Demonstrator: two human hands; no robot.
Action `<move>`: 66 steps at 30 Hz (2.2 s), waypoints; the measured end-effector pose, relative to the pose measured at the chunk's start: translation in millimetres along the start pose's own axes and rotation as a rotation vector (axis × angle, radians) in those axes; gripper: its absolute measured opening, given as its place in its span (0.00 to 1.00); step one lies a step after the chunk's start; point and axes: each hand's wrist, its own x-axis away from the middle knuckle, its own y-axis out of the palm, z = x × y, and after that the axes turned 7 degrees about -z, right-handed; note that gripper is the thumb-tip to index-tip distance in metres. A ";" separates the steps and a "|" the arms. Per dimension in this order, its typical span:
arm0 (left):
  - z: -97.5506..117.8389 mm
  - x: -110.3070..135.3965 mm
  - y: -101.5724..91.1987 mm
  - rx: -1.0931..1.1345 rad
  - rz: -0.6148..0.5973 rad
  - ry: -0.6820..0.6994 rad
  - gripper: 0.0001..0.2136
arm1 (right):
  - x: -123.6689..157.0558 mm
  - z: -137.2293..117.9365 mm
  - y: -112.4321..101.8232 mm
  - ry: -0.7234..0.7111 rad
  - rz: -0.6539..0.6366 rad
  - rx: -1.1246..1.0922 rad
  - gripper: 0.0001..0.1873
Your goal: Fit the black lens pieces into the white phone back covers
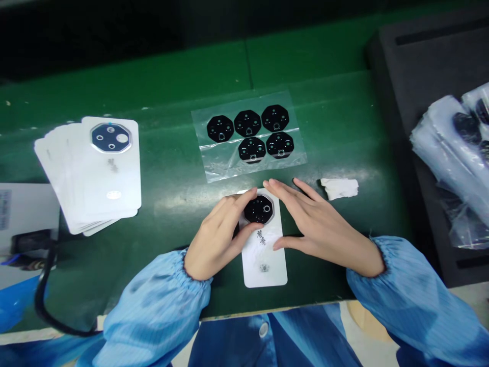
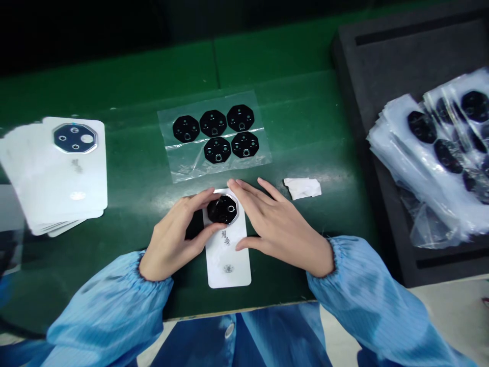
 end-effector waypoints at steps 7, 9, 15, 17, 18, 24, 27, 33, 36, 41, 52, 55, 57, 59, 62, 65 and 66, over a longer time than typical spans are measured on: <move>-1.5 -1.1 0.7 0.024 -0.002 -0.006 0.30 | -0.1 -0.6 0.1 -0.001 0.018 -0.033 0.54; -2.0 -1.7 -0.2 0.039 -0.014 -0.008 0.29 | -0.1 -0.4 0.2 -0.001 0.018 -0.032 0.55; -3.4 -3.4 -3.3 0.038 -0.026 0.005 0.28 | -0.3 -0.1 0.3 -0.002 0.019 -0.053 0.53; -4.6 -3.3 -3.4 0.035 -0.036 0.018 0.28 | -0.2 -0.4 0.2 -0.002 0.015 -0.041 0.54; -5.2 -3.1 -3.2 0.034 -0.039 0.024 0.28 | -0.2 -0.7 0.1 -0.002 0.012 -0.033 0.54; -7.2 -2.0 -1.0 0.040 -0.019 0.026 0.29 | -0.4 -1.4 -0.4 0.004 -0.001 -0.015 0.54; -6.3 -2.7 -1.0 0.068 -0.013 0.017 0.29 | -0.7 -0.9 0.2 -0.002 0.015 -0.031 0.55; -3.3 -4.6 -1.5 0.083 0.015 0.003 0.30 | -0.3 -0.2 1.1 -0.004 0.024 -0.051 0.54; -2.7 -4.9 -1.6 0.095 0.016 -0.003 0.31 | -0.4 -0.7 0.2 0.001 0.012 -0.038 0.54; -1.8 -5.6 -2.2 0.128 0.007 -0.024 0.31 | -1.1 -1.6 -1.3 0.007 -0.002 -0.038 0.53; 1.6 -8.9 -3.8 0.134 -0.025 -0.077 0.29 | -0.8 -1.0 -0.8 0.012 -0.016 0.007 0.54; 2.1 -10.3 -3.8 0.146 -0.037 -0.086 0.30 | -0.9 -0.7 -0.1 0.013 -0.010 0.014 0.54; 2.5 -11.0 -3.8 0.147 -0.041 -0.086 0.30 | -1.2 -0.7 0.4 0.014 -0.010 0.014 0.54; 2.8 -11.6 -3.8 0.144 -0.047 -0.083 0.30 | -1.5 -0.8 0.5 0.015 -0.012 0.016 0.55; 2.6 -12.0 -4.1 0.141 -0.052 -0.074 0.30 | -1.8 -0.8 0.4 0.016 -0.015 0.015 0.54; 2.1 -11.4 -4.9 0.138 -0.052 -0.066 0.29 | -1.5 -0.6 0.2 0.011 -0.009 0.007 0.54; 2.0 -11.1 -5.2 0.137 -0.053 -0.064 0.29 | -1.3 -0.6 0.2 0.011 -0.005 0.005 0.54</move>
